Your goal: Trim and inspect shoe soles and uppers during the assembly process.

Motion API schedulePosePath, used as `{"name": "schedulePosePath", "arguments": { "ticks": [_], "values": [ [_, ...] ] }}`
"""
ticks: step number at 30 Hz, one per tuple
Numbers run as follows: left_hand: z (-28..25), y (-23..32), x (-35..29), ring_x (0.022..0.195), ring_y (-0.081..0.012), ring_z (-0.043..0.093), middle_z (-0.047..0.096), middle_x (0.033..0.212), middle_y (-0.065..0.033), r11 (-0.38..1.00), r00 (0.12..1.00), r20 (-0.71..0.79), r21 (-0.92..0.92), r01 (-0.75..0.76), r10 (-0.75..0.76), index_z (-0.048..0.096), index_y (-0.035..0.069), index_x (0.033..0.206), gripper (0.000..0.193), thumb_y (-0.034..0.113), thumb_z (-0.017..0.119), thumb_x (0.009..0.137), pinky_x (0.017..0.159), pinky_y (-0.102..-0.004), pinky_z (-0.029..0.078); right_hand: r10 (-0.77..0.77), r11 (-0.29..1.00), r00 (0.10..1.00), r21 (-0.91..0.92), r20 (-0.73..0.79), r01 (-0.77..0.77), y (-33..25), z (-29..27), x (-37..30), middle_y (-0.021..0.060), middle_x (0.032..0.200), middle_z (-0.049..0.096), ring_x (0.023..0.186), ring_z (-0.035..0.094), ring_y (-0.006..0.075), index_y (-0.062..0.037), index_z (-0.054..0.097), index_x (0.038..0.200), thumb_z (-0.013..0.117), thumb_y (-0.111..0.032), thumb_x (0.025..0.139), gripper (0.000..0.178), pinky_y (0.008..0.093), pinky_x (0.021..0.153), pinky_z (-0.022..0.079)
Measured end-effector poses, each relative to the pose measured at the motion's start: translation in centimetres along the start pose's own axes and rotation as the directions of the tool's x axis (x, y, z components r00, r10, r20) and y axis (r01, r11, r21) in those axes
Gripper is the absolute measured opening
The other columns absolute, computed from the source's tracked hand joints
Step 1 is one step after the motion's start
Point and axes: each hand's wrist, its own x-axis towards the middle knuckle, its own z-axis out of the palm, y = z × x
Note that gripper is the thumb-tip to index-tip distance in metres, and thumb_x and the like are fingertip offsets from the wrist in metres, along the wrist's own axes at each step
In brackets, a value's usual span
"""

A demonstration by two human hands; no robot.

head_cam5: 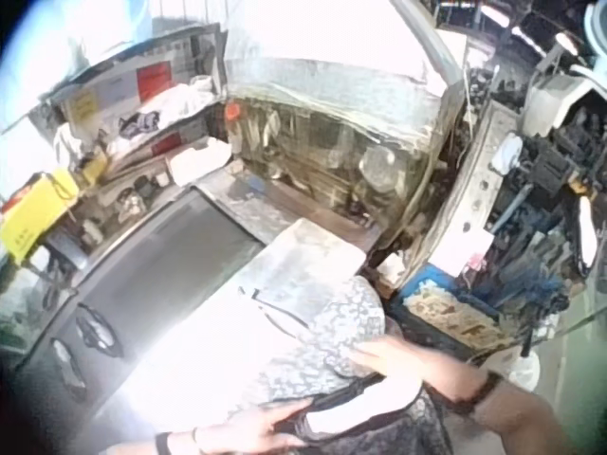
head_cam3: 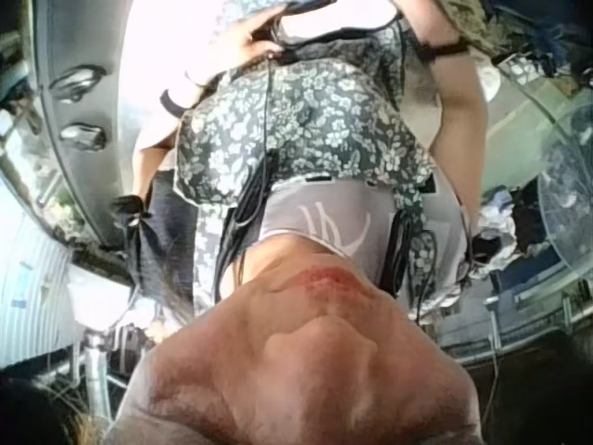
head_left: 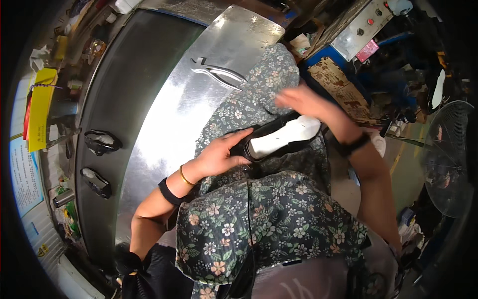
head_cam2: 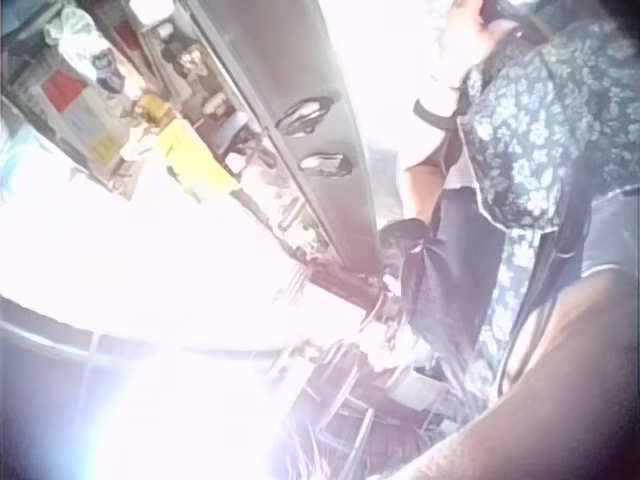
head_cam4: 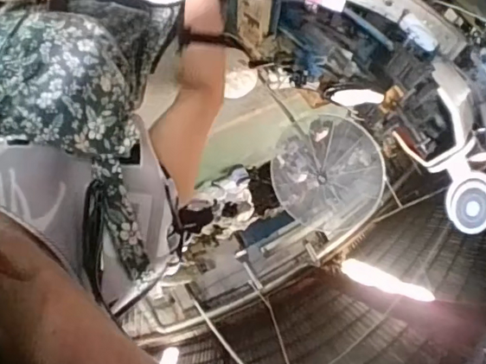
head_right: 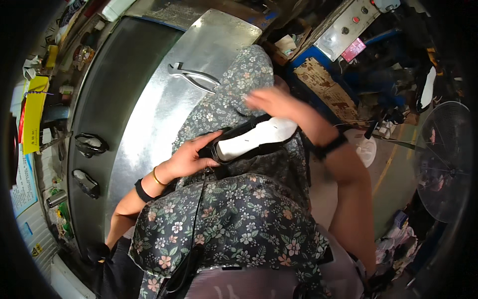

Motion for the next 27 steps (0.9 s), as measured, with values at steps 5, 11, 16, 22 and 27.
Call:
{"name": "schedulePosePath", "arguments": {
  "ticks": [5, 11, 16, 22, 27],
  "values": [
    [-2.5, 2.2, 5.5, 0.111, -0.0216, 0.061, 0.063, 0.126, -0.013, 0.988, 0.956, -0.292, -0.155, -0.017, -0.029, 0.055, 0.004, 0.131, 0.055, 0.018, 0.075, 0.082, 0.095, -0.0348, 0.047, 0.339, 0.846, 0.79, 0.533, -0.511, -0.018, 3.8, 4.8, -5.6, 0.0117, 0.101, 0.069, 0.089, 0.063, 0.0132, 0.0038, 0.066, 0.11, 0.046, -0.037, 0.102, 0.046, 0.0284, 0.079, 0.05],
    [-6.1, 2.2, 14.7, 0.089, -0.0144, 0.063, 0.066, 0.101, -0.0068, 0.644, 0.937, -0.34, -0.735, -0.213, -0.078, 0.061, 0.003, 0.115, 0.053, 0.046, 0.033, 0.104, 0.082, -0.0292, 0.052, 0.261, 0.861, 0.836, 0.509, -0.482, 0.025, -3.0, 4.9, -3.2, 0.0062, 0.062, 0.058, 0.055, 0.055, 0.0111, 0.0008, 0.062, 0.075, 0.041, -0.047, 0.102, 0.059, 0.0272, 0.055, 0.046],
    [-5.4, 1.9, 16.0, 0.089, -0.0155, 0.063, 0.068, 0.1, -0.0062, 0.618, 0.949, -0.274, -0.776, -0.123, -0.156, 0.064, -0.001, 0.109, 0.05, 0.04, 0.035, 0.104, 0.083, -0.0299, 0.05, 0.197, 0.612, 0.887, 0.759, -0.418, 0.222, -6.8, 0.1, 3.7, 0.004, 0.094, 0.067, 0.088, 0.06, 0.0132, 0.0013, 0.066, 0.109, 0.039, -0.044, 0.103, 0.053, 0.0304, 0.078, 0.047],
    [-5.1, 1.4, 16.6, 0.084, -0.0445, 0.061, 0.064, 0.095, -0.0282, 0.86, 0.768, -0.625, 0.461, 0.219, 0.14, 0.063, -0.003, 0.096, 0.042, 0.029, 0.035, 0.1, 0.077, -0.0474, 0.049, -0.275, 0.873, 0.657, -0.468, -0.702, -0.135, -6.8, 0.8, 6.6, 0.0219, 0.079, 0.065, 0.077, 0.063, 0.0407, -0.0019, 0.059, 0.088, 0.049, -0.021, 0.096, 0.023, 0.0499, 0.068, 0.05],
    [-3.1, 2.4, 14.7, 0.093, -0.0446, 0.06, 0.061, 0.104, -0.0282, 0.94, 0.721, -0.66, 0.339, 0.037, 0.209, 0.052, -0.003, 0.115, 0.032, 0.023, 0.047, 0.097, 0.082, -0.0488, 0.049, -0.093, 0.937, 0.672, 0.165, -0.735, 0.309, -6.6, 0.8, 6.0, 0.0152, 0.09, 0.068, 0.084, 0.066, 0.0298, -0.001, 0.063, 0.097, 0.047, -0.031, 0.099, 0.034, 0.0403, 0.076, 0.052]
  ]
}}
